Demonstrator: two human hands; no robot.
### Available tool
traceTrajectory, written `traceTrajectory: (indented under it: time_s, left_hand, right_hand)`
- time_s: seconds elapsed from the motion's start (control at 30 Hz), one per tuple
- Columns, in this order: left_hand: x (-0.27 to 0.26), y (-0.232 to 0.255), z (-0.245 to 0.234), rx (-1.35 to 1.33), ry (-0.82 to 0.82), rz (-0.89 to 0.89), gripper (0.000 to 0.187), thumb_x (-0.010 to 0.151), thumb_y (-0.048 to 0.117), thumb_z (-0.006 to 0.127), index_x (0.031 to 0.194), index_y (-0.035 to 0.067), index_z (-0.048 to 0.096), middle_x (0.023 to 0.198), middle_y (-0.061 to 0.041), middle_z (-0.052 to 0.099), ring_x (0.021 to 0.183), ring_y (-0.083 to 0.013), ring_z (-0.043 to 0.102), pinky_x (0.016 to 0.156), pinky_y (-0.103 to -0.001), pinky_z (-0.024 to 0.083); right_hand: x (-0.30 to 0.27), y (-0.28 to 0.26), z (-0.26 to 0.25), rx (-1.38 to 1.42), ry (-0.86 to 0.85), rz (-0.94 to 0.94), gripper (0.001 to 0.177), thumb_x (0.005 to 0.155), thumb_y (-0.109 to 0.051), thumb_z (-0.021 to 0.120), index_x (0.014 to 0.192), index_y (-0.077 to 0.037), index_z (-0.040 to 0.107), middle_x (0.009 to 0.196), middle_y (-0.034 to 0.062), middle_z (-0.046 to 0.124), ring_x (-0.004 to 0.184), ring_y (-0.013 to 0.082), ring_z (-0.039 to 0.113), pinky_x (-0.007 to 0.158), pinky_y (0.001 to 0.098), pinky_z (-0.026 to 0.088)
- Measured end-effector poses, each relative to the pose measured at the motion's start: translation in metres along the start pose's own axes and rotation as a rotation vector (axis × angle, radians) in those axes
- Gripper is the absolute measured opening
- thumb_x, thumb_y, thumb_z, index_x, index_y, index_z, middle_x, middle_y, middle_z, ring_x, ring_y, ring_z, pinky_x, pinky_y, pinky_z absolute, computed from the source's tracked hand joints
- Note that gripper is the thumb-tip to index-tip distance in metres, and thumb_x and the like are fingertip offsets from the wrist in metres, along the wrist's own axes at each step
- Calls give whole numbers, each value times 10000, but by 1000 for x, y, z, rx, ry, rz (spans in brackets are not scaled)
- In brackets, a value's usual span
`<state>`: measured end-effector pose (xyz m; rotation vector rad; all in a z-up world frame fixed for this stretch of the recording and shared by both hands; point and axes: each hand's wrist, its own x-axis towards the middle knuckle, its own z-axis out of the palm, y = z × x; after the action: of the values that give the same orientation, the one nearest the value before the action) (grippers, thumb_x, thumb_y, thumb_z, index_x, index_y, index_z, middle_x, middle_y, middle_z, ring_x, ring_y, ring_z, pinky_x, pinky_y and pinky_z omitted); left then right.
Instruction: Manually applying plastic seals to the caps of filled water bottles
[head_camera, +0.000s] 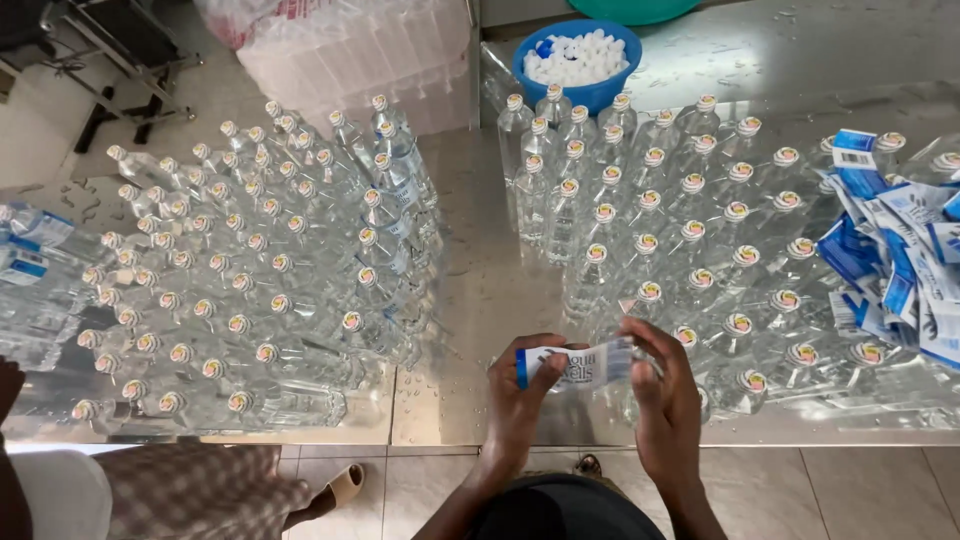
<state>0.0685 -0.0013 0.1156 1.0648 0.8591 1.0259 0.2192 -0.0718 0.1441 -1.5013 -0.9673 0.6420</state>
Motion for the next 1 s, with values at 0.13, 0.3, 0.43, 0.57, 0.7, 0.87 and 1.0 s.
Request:
traceTrajectory:
  time_s: [0.13,0.3,0.43,0.57,0.7,0.87,1.0]
  left_hand:
    - [-7,0,-2,-27,-56,38,289,991,309,782,1162,77,753,1113,-128,869,972,-168,770,806,-314,602]
    - [-2,-21,-16,21,39,29,345,1100,300,620,1266,48,785,870,-35,737,808,-122,668,722,-278,494]
    - [0,-9,-8,-199,-5,27,318,1154,416,524,1250,150,669,755,57,497,615,-45,415,549,-243,331]
    - [-5,-14,0,-509,-4,-292,395,1116,443,515,1084,86,682,534,42,415,456,-79,342,427,-284,236]
    - [-13,-11,0,-288,-83,-76,525,1150,504,440,1170,45,694,557,69,373,510,-49,311,506,-273,255]
    - [-7,2,2,-394,57,-198,433,1145,458,477,1021,93,676,555,34,400,497,-79,371,473,-287,309]
    - [-17,0,-7,-192,-52,-115,624,1124,611,356,1072,103,716,574,61,449,486,-73,356,516,-315,283]
  right_hand:
    - [11,27,35,127,18,150,257,1135,-326,529,1109,-108,662,843,68,722,595,142,599,511,321,508]
    - [-12,61,55,-281,249,-313,285,1108,-343,603,931,-122,631,656,-31,548,503,87,420,498,320,318]
    - [-43,45,82,-471,-260,-414,527,992,-583,615,641,-193,670,573,-20,604,420,139,531,440,359,396]
    - [-17,65,73,-776,-332,-603,511,1017,-430,481,577,-180,549,565,-35,564,518,151,549,501,339,367]
    - [-16,44,69,-666,172,-864,516,1090,-171,581,586,-68,540,540,121,503,419,260,438,423,441,307]
    - [-22,61,70,-626,-15,-856,551,1080,-282,542,569,-131,405,554,37,400,445,208,355,462,386,274]
    - [-1,18,57,-397,233,-453,552,1119,-234,660,639,-92,427,541,-9,323,545,79,233,541,331,185]
